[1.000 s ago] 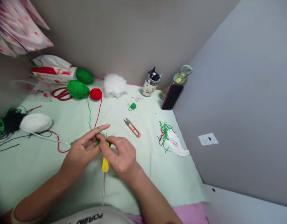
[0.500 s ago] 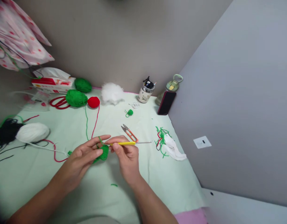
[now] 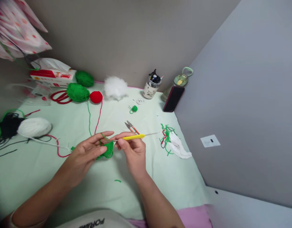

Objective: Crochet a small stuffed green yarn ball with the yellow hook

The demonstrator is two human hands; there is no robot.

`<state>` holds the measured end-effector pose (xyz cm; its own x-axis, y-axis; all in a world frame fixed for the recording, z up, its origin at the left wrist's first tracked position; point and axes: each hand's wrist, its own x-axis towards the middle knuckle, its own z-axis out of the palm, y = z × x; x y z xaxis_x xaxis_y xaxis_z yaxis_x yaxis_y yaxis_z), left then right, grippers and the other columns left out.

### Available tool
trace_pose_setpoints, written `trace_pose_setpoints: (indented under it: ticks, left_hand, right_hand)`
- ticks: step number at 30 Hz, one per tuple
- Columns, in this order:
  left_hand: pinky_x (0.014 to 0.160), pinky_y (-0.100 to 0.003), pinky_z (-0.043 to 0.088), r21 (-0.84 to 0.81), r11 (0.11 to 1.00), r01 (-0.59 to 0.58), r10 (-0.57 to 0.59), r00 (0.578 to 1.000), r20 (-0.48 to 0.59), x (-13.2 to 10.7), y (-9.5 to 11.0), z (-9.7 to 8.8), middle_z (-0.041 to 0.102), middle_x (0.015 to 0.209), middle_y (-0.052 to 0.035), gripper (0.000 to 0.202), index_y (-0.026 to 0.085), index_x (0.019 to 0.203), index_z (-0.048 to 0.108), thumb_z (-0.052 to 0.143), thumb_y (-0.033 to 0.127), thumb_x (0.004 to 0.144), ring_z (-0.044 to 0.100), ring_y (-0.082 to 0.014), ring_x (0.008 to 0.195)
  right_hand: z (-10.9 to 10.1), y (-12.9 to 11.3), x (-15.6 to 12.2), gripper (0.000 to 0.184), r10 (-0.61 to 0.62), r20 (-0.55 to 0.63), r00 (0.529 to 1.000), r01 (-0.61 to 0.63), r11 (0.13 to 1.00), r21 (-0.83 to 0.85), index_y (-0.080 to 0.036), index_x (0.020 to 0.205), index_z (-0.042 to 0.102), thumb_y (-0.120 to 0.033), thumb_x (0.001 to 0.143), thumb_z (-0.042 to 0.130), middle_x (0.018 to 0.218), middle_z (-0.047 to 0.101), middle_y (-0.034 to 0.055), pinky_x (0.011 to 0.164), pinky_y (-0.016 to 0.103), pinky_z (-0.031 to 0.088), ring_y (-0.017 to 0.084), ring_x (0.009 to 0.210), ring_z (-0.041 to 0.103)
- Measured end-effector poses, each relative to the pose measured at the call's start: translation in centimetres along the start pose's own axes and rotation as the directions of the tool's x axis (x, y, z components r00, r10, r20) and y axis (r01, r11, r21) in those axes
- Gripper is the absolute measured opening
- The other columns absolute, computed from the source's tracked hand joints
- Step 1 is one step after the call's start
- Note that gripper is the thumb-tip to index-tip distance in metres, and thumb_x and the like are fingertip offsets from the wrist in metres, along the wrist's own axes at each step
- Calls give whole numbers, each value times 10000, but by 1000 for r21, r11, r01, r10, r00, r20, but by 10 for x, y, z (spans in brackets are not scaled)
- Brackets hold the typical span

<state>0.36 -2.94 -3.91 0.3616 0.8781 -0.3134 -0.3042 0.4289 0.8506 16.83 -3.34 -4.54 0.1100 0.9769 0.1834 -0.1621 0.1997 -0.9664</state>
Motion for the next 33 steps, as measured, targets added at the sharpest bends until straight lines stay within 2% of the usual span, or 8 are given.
trace_pose_setpoints:
  ticks: [7,13,15,18,21,24,27,33]
  left_hand:
    - [765,-266,419,3,1000,2,-2,999,-32,1,4,1,606,928,-12,356,306,1171,761,771,330,816,545,-167,869]
    - [839,-274,442,87,994,-73,82,992,-97,0,1,1,621,901,-12,336,301,1151,774,786,317,815,559,-179,908]
    - [875,-266,429,149,982,-120,143,977,-156,-1,-2,3,622,902,-3,326,307,1148,775,782,294,823,560,-174,931]
    - [890,-248,418,136,977,-167,193,957,-215,-2,-4,7,625,925,9,382,315,1187,759,797,267,810,560,-157,939]
    - [831,-258,448,-128,992,-8,-3,996,-91,-1,-5,10,646,901,1,538,299,1329,678,801,303,805,578,-148,863]
    - [803,-275,469,-310,934,178,-164,984,71,2,-3,7,672,884,-25,543,236,1335,671,792,312,810,594,-150,821]
    - [815,-285,460,-291,946,142,-132,990,54,4,1,3,669,870,-21,477,235,1301,691,767,285,833,593,-151,816]
    - [896,-275,423,-66,998,-14,15,1000,6,3,-2,1,666,970,-9,343,287,1186,750,762,310,844,566,-162,956]
  right_hand:
    - [-1,-3,0,168,6,35,999,-9,997,76,-208,925,631,-350,995,574,826,766,46,616,290,521,142,641,658]
    - [-3,-6,-7,141,-196,86,977,209,957,-203,-222,1018,660,-231,1017,519,937,765,62,701,330,575,162,762,692]
    - [-3,-6,-10,195,-343,209,916,398,847,-351,-227,1083,666,-151,1003,506,986,763,76,742,350,586,183,853,711]
    - [-1,-2,-14,271,-523,413,746,663,522,-537,-202,1153,676,-73,959,538,1061,752,120,774,359,591,213,956,712]
    - [1,2,-15,304,-599,446,665,709,317,-630,-217,1174,697,-63,931,597,1108,734,123,767,345,595,216,986,697]
    - [0,2,-13,258,-568,247,785,599,592,-539,-244,1128,712,-101,953,588,1009,744,81,737,352,593,203,897,697]
    - [-1,-1,-7,194,-338,33,941,336,911,-238,-235,1014,728,-167,993,548,879,733,43,652,327,572,160,712,666]
    - [3,1,-4,159,-245,88,966,257,948,-187,-255,998,770,-207,970,622,939,762,47,819,367,569,198,922,696]
